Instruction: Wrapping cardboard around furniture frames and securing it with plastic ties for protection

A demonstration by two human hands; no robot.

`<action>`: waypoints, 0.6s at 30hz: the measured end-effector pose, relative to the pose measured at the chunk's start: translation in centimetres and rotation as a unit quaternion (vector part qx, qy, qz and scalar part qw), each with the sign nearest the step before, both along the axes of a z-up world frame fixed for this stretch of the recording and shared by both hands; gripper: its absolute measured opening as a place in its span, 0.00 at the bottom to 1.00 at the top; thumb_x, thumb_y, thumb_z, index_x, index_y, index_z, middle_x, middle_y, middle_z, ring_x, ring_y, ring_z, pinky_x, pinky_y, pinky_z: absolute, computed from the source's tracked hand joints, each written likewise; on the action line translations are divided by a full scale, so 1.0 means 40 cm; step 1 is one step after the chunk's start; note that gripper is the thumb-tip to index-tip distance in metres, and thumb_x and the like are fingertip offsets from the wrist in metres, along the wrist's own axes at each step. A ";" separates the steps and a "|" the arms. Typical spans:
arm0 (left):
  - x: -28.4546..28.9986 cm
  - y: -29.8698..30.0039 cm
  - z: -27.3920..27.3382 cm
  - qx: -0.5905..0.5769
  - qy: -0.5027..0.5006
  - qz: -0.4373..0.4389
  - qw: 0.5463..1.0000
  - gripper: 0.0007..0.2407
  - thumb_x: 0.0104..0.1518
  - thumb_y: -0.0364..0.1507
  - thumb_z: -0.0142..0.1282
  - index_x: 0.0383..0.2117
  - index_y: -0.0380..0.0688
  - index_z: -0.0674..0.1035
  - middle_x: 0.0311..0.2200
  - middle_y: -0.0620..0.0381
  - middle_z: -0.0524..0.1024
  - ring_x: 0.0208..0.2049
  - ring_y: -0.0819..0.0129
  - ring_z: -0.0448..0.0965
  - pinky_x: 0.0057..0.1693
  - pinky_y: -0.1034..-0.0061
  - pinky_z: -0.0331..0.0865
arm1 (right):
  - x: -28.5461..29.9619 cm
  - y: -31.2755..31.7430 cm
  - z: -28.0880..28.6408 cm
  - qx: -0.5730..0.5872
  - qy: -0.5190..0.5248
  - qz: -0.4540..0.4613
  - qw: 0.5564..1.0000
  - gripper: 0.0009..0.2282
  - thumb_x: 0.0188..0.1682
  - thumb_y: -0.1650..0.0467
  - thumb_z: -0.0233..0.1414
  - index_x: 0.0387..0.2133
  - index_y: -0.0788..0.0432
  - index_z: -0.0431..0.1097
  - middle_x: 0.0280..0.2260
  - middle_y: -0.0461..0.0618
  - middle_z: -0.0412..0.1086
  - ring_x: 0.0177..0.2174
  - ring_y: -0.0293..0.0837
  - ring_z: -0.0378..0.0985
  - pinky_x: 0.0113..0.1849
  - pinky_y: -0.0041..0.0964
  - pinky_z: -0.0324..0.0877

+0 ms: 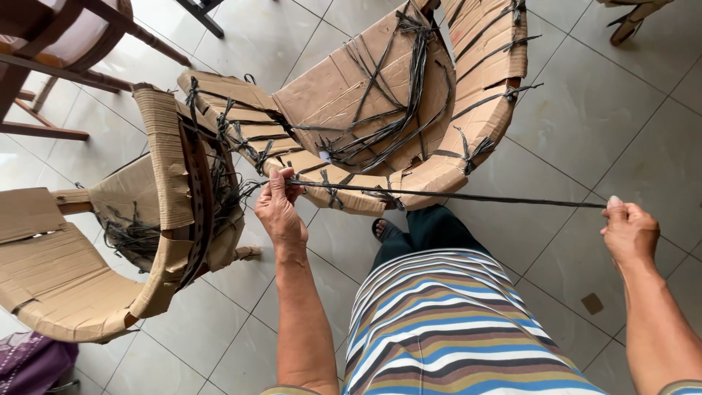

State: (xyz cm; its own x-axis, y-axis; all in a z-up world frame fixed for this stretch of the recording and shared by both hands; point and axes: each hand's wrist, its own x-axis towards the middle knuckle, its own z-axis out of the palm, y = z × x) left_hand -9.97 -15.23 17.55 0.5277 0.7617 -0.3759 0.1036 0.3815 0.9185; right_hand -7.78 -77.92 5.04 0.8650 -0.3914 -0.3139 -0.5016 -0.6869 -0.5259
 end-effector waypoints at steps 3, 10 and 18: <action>-0.022 -0.005 -0.007 0.024 0.000 -0.021 0.999 0.13 0.64 0.36 0.55 0.32 0.39 0.85 0.27 0.57 0.81 0.22 0.76 0.75 0.37 0.81 0.75 | -0.030 -0.027 -0.052 -0.015 0.010 -0.011 1.000 0.21 0.73 0.57 0.47 0.35 0.58 0.74 0.21 0.50 0.68 0.22 0.44 0.70 0.27 0.42 0.62; -0.060 -0.116 0.061 0.061 0.076 -0.126 0.987 0.11 0.65 0.37 0.51 0.37 0.46 0.84 0.31 0.60 0.80 0.32 0.74 0.78 0.51 0.74 0.76 | -0.003 0.104 -0.049 -0.115 0.004 0.085 0.990 0.11 0.58 0.67 0.54 0.51 0.56 0.75 0.49 0.65 0.70 0.44 0.65 0.72 0.45 0.57 0.66; -0.010 -0.406 0.031 -0.052 -0.030 -0.374 0.926 0.11 0.66 0.34 0.57 0.39 0.39 0.86 0.27 0.48 0.84 0.31 0.70 0.85 0.45 0.76 0.79 | 0.014 0.689 0.354 0.330 -0.092 0.359 0.868 0.24 0.49 0.66 0.56 0.60 0.60 0.64 0.61 0.67 0.62 0.64 0.66 0.56 0.64 0.61 0.48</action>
